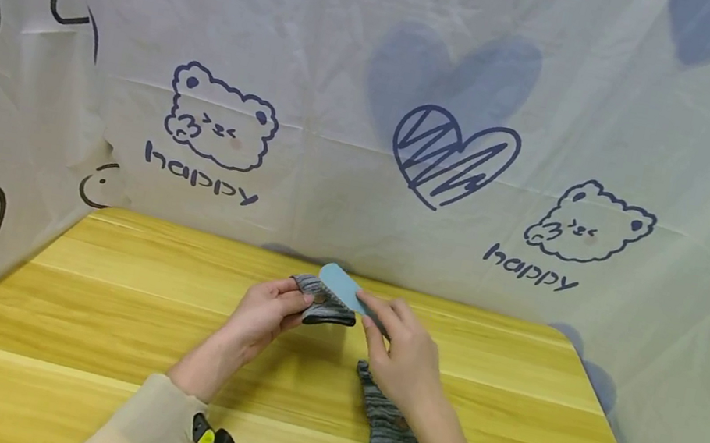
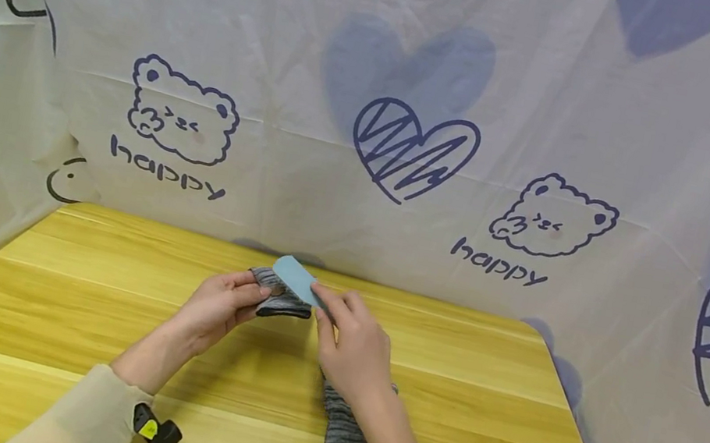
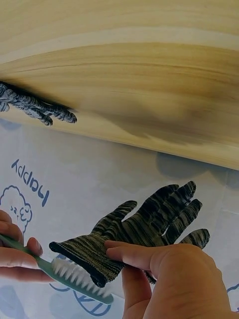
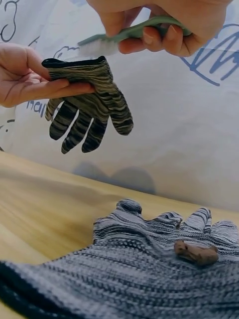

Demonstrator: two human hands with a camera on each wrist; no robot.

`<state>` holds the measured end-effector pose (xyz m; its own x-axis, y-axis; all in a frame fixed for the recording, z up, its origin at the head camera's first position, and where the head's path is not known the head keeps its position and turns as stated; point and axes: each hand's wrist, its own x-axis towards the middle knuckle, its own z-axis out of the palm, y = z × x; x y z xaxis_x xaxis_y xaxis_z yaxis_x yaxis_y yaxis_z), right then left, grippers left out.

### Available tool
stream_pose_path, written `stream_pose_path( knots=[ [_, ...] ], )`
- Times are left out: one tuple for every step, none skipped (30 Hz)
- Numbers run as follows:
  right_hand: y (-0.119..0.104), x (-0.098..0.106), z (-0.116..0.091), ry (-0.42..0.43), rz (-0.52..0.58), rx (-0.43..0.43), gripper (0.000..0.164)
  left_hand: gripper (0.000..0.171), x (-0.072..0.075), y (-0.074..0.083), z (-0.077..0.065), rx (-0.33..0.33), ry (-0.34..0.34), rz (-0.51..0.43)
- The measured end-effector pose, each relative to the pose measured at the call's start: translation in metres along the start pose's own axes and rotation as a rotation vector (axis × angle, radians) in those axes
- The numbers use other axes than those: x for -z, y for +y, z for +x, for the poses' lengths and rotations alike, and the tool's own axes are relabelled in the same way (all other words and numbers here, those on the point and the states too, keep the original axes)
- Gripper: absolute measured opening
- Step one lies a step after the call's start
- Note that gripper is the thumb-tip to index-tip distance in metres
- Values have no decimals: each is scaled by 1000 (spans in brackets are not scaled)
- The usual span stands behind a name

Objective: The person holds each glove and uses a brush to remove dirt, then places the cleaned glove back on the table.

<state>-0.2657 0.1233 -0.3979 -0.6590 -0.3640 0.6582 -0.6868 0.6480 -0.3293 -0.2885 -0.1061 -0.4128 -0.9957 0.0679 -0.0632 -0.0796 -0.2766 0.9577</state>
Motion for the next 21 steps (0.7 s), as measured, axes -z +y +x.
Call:
stream_pose_path(
  knots=[
    [-1, -1, 0, -12, -3, 11, 36, 44, 0, 0, 0, -2, -5, -3],
    [-2, -1, -1, -22, -9, 19, 36, 44, 0, 0, 0, -5, -7, -12],
    [-2, -2, -1, -32, -15, 27, 36, 43, 0, 0, 0, -6, -8, -20],
    [-2, -3, -1, -40, -24, 30, 36, 43, 0, 0, 0, -6, -11, -30],
    [-2, -4, -2, -49, -33, 30, 36, 42, 0, 0, 0, -8, -14, -38],
    [-3, -4, -2, -55, -43, 29, 36, 42, 0, 0, 0, -9, -15, -45],
    [-3, -5, -2, -61, -53, 27, 36, 42, 0, 0, 1, -12, -17, -51],
    [-3, -6, -2, -63, -62, 26, 36, 41, 0, 0, 0, -14, -19, -52],
    [-3, -6, -2, -63, -70, 25, 36, 41, 1, 0, 1, -14, -19, -51],
    [-2, -6, -2, -60, -75, 24, 37, 42, 1, 0, 1, -16, -20, -51],
    [-2, -7, -2, -56, -82, 24, 37, 42, 1, 0, 1, -17, -18, -50],
    [-2, -7, -3, -48, -90, 22, 37, 43, 1, 0, 1, -19, -18, -48],
    [-1, -8, -3, -39, -97, 17, 38, 44, 1, 0, 1, -20, -20, -45],
    [0, -8, -3, -29, -104, 13, 38, 44, 1, 0, 1, -19, -20, -43],
    [0, -9, -3, -19, -111, 7, 38, 44, 1, 0, 2, -17, -18, -45],
    [1, -9, -2, -8, -120, 0, 38, 44, 1, 0, 2, -17, -17, -47],
    [2, -9, -2, 3, -127, -8, 38, 43, 1, 0, 3, -15, -18, -48],
    [2, -10, -2, 12, -133, -16, 38, 43, 1, 0, 3, -14, -19, -46],
    [3, -10, -2, 20, -136, -25, 38, 42, 1, 0, 3, -12, -18, -44],
    [3, -10, -1, 26, -137, -32, 38, 42, 1, 0, 3, -10, -15, -43],
    [4, -10, -1, 31, -138, -40, 38, 42, 2, 0, 3, -9, -15, -41]
  ],
)
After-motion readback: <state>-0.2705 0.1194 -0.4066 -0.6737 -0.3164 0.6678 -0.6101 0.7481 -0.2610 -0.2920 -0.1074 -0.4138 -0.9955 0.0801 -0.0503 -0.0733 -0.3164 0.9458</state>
